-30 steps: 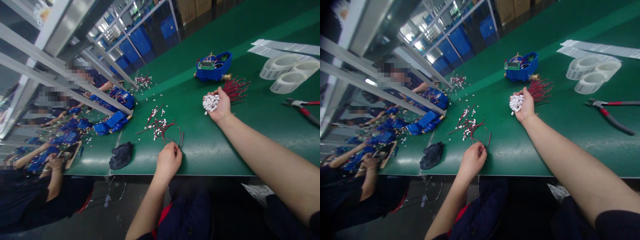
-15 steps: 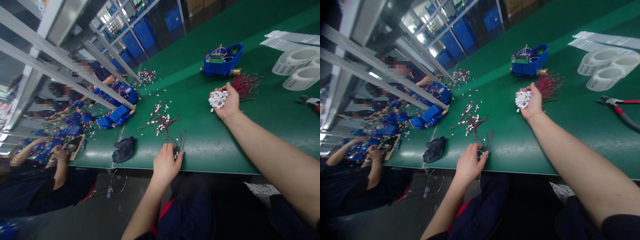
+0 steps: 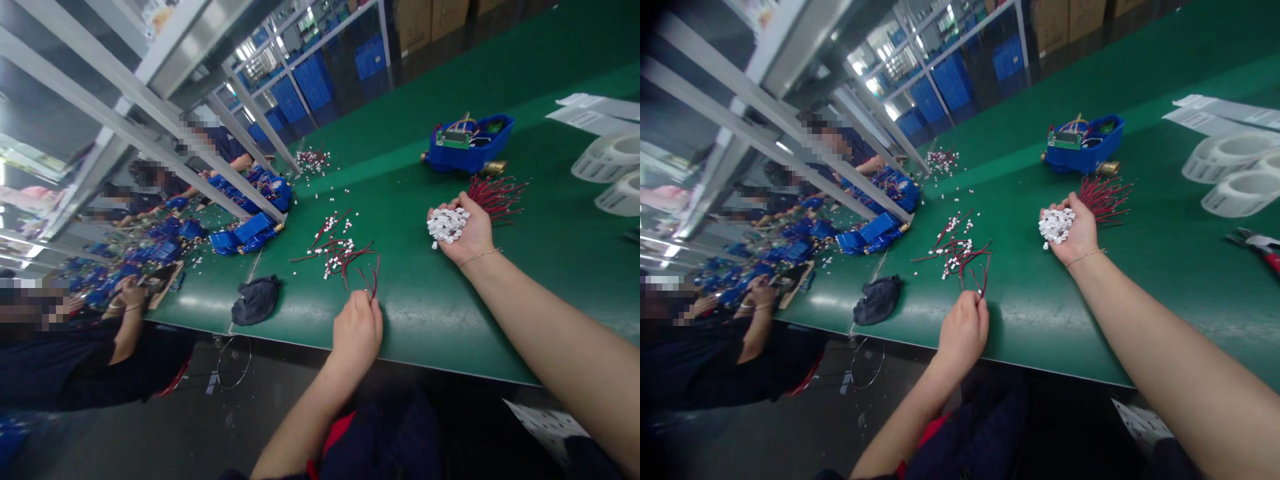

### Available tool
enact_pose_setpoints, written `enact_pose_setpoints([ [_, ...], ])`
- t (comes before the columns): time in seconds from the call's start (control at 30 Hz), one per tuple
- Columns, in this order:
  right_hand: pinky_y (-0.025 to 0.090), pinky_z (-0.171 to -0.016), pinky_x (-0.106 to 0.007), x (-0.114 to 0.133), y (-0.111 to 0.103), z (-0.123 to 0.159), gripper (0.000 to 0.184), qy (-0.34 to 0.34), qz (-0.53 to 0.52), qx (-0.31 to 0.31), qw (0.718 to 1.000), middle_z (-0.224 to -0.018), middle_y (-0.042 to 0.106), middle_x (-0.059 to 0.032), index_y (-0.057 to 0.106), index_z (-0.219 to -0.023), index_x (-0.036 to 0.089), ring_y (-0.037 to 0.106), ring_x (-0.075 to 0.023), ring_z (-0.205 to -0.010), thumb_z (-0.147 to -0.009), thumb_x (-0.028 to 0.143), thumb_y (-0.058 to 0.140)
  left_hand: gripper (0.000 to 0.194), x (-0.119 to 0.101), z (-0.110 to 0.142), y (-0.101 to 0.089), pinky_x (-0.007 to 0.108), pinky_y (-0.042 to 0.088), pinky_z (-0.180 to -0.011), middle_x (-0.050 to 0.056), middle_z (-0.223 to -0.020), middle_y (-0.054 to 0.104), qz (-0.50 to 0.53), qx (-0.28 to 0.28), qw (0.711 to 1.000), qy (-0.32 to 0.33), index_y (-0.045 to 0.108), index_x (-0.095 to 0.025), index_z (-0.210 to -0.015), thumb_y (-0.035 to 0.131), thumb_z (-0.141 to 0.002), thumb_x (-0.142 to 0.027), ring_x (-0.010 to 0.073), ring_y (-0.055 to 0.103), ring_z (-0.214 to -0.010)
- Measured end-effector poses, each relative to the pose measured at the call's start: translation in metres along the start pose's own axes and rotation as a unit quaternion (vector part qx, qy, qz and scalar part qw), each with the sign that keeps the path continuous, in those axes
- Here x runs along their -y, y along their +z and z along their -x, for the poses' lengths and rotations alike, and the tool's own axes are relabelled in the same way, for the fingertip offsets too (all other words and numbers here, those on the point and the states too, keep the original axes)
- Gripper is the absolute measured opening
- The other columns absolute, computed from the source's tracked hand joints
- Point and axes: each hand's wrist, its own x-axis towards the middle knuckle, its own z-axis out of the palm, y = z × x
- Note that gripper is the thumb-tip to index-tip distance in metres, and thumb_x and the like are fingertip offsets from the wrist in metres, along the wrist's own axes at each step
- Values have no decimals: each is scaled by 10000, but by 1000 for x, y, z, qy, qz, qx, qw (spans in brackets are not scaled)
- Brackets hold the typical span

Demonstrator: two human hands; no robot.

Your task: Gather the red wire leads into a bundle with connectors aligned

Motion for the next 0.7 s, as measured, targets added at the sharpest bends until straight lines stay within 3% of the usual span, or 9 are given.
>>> enact_pose_setpoints([
  [0.1, 585, -744, -324, -10, 5, 12, 357, 70, 38, 30, 996, -563, 517, 34, 531, -687, 191, 564, -99, -561, -1030, 289, 512, 143, 3, -19, -12, 301, 494, -752, 67, -928, 693, 139, -62, 987, -43, 428, -224, -1069, 299, -1064, -287, 204, 698, -853],
  [0.2, 605, -712, -290, -25, 9, 31, 312, 152, 122, 90, 977, -553, 513, 41, 590, -728, 186, 564, -89, -531, -1001, 337, 589, 163, -5, -45, -21, 283, 491, -758, 55, -909, 698, 227, -111, 967, -41, 395, -227, -1091, 252, -1077, -306, 183, 702, -853],
  [0.33, 586, -593, -238, -42, 7, 55, 319, 197, 236, 166, 937, -602, 581, 26, 698, -880, 168, 622, -126, -579, -790, 440, 838, 192, -28, -74, -20, 301, 502, -799, 98, -1037, 705, 206, -112, 972, 10, 446, -200, -1135, 299, -1070, -305, 211, 708, -931],
  [0.47, 531, -486, -220, -48, 3, 59, 306, 187, 273, 160, 930, -681, 674, -19, 695, -789, 173, 637, -144, -572, -704, 379, 905, 253, -43, -83, -11, 328, 523, -827, 112, -1156, 703, 188, -86, 974, 89, 500, -188, -1218, 361, -1057, -324, 236, 706, -983],
  [0.53, 513, -460, -210, -46, 2, 53, 331, 174, 277, 144, 934, -641, 648, -7, 664, -720, 178, 606, -125, -529, -726, 425, 885, 288, -34, -86, -12, 315, 528, -821, 89, -1149, 714, 217, -83, 966, 113, 521, -208, -1224, 391, -1052, -397, 213, 709, -948],
  [0.6, 543, -503, -210, -42, 3, 43, 373, 160, 270, 124, 941, -633, 625, 7, 638, -689, 183, 608, -117, -546, -746, 477, 860, 322, -10, -95, -17, 289, 523, -797, 57, -1091, 732, 231, -89, 965, 92, 539, -236, -1223, 406, -1043, -468, 181, 707, -881],
  [0.7, 603, -667, -233, -34, 5, 29, 403, 136, 236, 96, 957, -704, 628, 14, 578, -646, 191, 661, -122, -700, -847, 482, 773, 287, 50, -114, -28, 283, 493, -807, 39, -1016, 737, 151, -121, 979, -63, 575, -266, -1184, 421, -1037, -460, 182, 696, -906],
])
